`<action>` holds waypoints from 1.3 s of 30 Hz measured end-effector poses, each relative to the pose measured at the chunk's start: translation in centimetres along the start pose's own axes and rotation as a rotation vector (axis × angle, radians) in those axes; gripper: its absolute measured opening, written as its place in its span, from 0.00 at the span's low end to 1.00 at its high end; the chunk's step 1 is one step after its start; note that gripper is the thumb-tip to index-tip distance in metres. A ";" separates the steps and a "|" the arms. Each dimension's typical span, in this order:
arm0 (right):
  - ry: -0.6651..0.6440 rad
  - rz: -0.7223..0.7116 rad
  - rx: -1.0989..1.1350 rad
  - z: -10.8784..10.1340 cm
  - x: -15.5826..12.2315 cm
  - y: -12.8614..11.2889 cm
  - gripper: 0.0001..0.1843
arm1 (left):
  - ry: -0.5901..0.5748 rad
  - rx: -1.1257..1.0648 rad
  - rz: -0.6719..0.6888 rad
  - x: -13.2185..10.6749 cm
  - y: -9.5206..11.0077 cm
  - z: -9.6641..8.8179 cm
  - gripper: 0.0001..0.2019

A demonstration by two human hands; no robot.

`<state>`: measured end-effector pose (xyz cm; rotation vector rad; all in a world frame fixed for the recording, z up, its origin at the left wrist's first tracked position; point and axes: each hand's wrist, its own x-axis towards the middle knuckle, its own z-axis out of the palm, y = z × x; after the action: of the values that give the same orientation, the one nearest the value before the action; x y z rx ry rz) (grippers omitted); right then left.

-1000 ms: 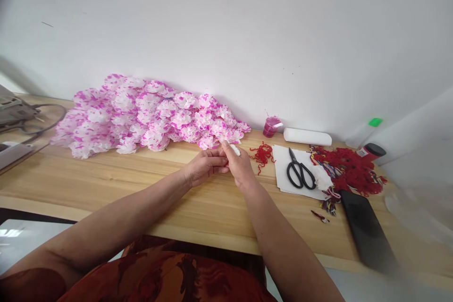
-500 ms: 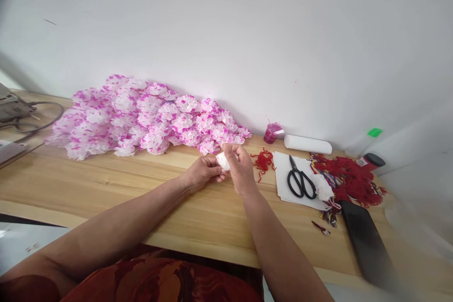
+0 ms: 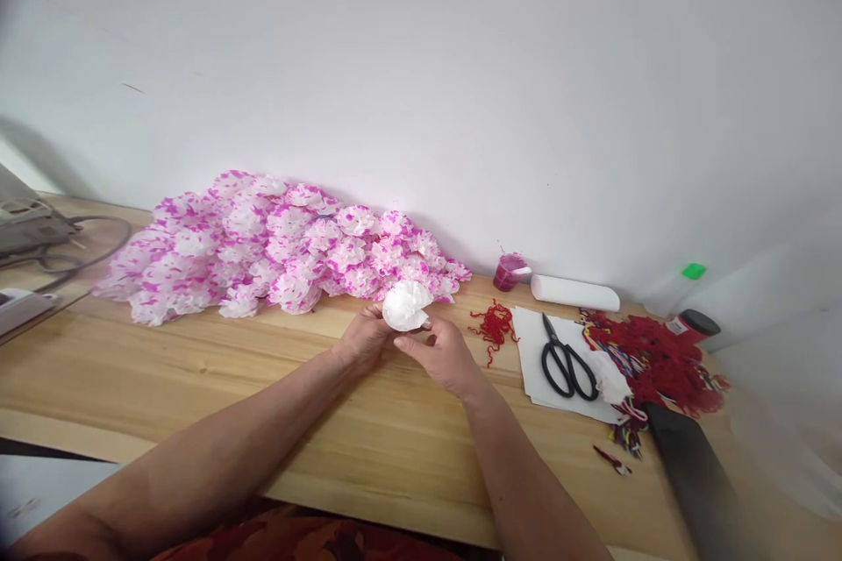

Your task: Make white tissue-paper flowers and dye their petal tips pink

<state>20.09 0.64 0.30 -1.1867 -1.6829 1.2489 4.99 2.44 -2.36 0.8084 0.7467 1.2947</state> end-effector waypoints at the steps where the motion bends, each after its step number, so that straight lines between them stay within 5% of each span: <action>1: 0.010 -0.027 0.032 0.1 0.1 0.2 0.16 | -0.018 -0.004 0.000 0.0 0.0 0.0 0.13; 16: 0.078 0.044 -0.054 -0.4 0.7 0.9 0.12 | -0.005 0.129 0.000 0.3 0.4 -0.3 0.05; 23: -0.033 0.177 0.274 -1.0 0.5 0.3 0.17 | 0.057 0.120 0.011 0.6 0.3 -0.6 0.10; 35: 0.133 0.075 0.179 -0.2 1.0 1.0 0.15 | 0.028 0.090 -0.024 0.4 0.4 -0.4 0.13; 39: 0.213 0.090 0.351 -0.7 0.5 -0.8 0.19 | 0.019 0.053 -0.031 0.6 0.6 -0.5 0.14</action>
<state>20.33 1.20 1.30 -1.1422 -1.2095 1.3539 4.37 3.12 -2.13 0.8251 0.8082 1.2605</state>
